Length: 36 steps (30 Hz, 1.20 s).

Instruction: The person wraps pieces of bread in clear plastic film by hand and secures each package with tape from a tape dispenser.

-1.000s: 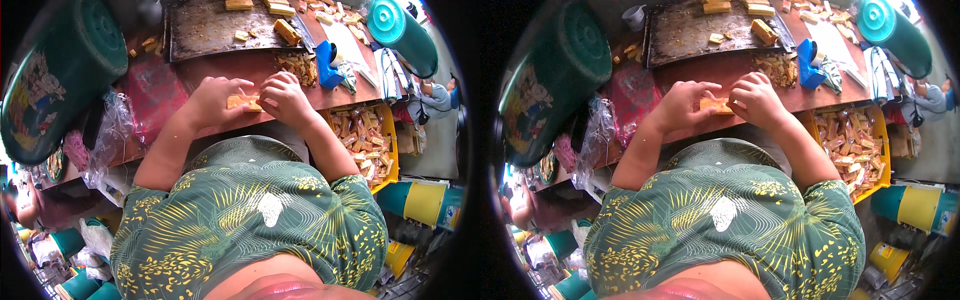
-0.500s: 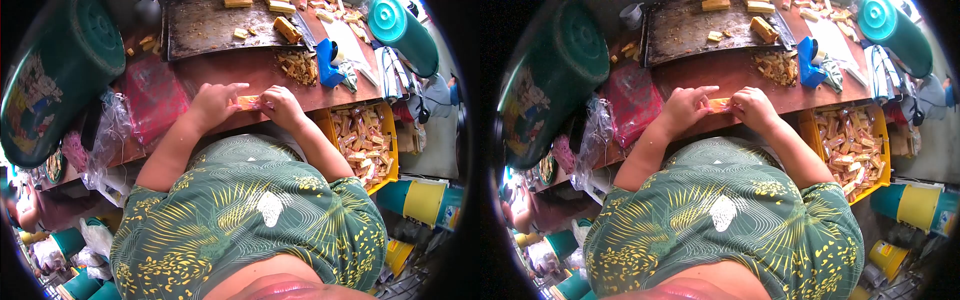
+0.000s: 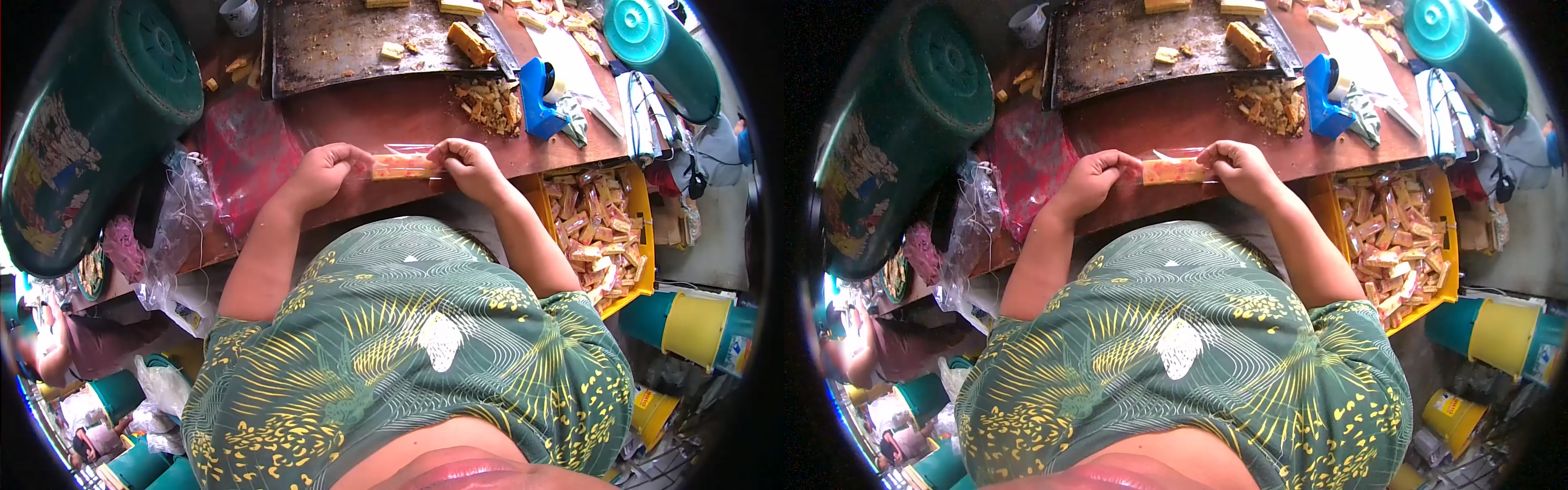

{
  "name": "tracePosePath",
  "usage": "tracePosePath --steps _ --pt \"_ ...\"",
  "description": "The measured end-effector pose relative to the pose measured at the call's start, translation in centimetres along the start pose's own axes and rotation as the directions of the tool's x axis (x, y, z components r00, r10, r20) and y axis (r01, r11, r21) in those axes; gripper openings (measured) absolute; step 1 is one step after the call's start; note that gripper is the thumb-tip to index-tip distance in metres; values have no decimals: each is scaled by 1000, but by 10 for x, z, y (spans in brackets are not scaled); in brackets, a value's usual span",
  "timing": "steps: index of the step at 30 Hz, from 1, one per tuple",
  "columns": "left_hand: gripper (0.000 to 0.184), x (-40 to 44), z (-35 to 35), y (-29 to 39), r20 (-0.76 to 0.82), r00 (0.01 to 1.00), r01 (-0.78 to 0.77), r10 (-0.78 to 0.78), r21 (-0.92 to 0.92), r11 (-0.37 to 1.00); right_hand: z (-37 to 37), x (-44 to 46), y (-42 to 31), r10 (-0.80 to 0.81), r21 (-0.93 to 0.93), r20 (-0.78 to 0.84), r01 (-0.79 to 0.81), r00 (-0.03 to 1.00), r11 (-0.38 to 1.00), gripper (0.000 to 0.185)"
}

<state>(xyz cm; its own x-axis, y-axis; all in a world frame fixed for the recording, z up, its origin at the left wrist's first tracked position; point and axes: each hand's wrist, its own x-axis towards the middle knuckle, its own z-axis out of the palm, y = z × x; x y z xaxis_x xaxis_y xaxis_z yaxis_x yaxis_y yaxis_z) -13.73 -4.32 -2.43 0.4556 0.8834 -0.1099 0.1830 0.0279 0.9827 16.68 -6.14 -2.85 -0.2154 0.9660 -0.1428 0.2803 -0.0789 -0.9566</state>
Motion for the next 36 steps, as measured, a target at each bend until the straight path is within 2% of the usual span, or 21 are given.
tracePosePath --steps 4,5,6,7,9,10,12,16,18,19,21,22,24,25,26,28,29,32,33,36 --pt "27 -1 12 4 -124 991 42 -44 -25 999 5 -6 -9 99 48 -13 -98 995 994 21" --pt "26 -3 12 6 -167 984 -22 63 236 971 5 -6 -7 95 38 -24 -94 995 995 22" --pt "24 -5 12 11 -179 967 -72 179 485 872 4 -5 -7 89 28 -35 -88 995 996 23" --pt "23 -7 11 16 -161 942 -101 295 701 706 2 -5 -4 -73 -120 -77 63 994 991 20" --pt "20 -14 16 26 -162 916 -93 367 804 587 -2 -4 1 -395 -413 -90 327 914 850 16" --pt "19 -16 19 28 -157 903 -84 399 848 524 -6 -5 1 -423 -488 -65 341 904 803 15" --pt "19 -17 17 22 -158 945 -43 287 808 588 -13 -5 -3 -468 -625 -7 362 884 692 14" --pt "19 -10 18 15 -195 971 76 135 796 601 -16 -5 -4 -338 -747 -24 208 941 632 19" --pt "17 -4 19 9 -279 930 85 240 797 598 -14 -2 -13 -239 -796 -52 104 970 596 19" --pt "17 -1 20 8 -318 901 87 294 799 595 -13 -3 -13 -280 -769 -43 146 959 622 16" --pt "15 0 13 23 -144 977 21 160 805 593 -11 -3 -11 -362 -710 -30 235 932 664 10" --pt "15 -1 11 30 -55 995 -8 88 803 595 -10 -5 -8 -393 -744 2 263 920 614 6" --pt "16 -5 16 29 -30 988 -45 153 885 464 -5 -12 -3 -450 -803 72 319 890 503 5" --pt "17 -9 20 29 -13 983 -61 184 918 392 0 -20 -7 -470 -838 69 307 880 451 14" --pt "17 -15 24 26 3 975 -84 224 932 352 2 -25 -7 -428 -840 106 311 897 445 13" --pt "17 -29 34 19 44 953 -128 301 956 266 12 -37 -11 -435 -841 73 290 897 457 14" --pt "17 -33 35 16 55 915 -170 401 951 259 13 -39 -10 -466 -840 66 301 883 452 15" --pt "13 -18 25 32 84 989 -116 121 950 289 -7 -18 -11 -388 -819 163 344 907 459 15" --pt "10 -5 22 39 50 999 -51 14 931 361 -9 -8 -14 -355 -831 166 324 920 453 14" --pt "13 7 18 46 25 974 -69 227 980 189 -2 1 -24 -354 -877 146 287 924 386 9"
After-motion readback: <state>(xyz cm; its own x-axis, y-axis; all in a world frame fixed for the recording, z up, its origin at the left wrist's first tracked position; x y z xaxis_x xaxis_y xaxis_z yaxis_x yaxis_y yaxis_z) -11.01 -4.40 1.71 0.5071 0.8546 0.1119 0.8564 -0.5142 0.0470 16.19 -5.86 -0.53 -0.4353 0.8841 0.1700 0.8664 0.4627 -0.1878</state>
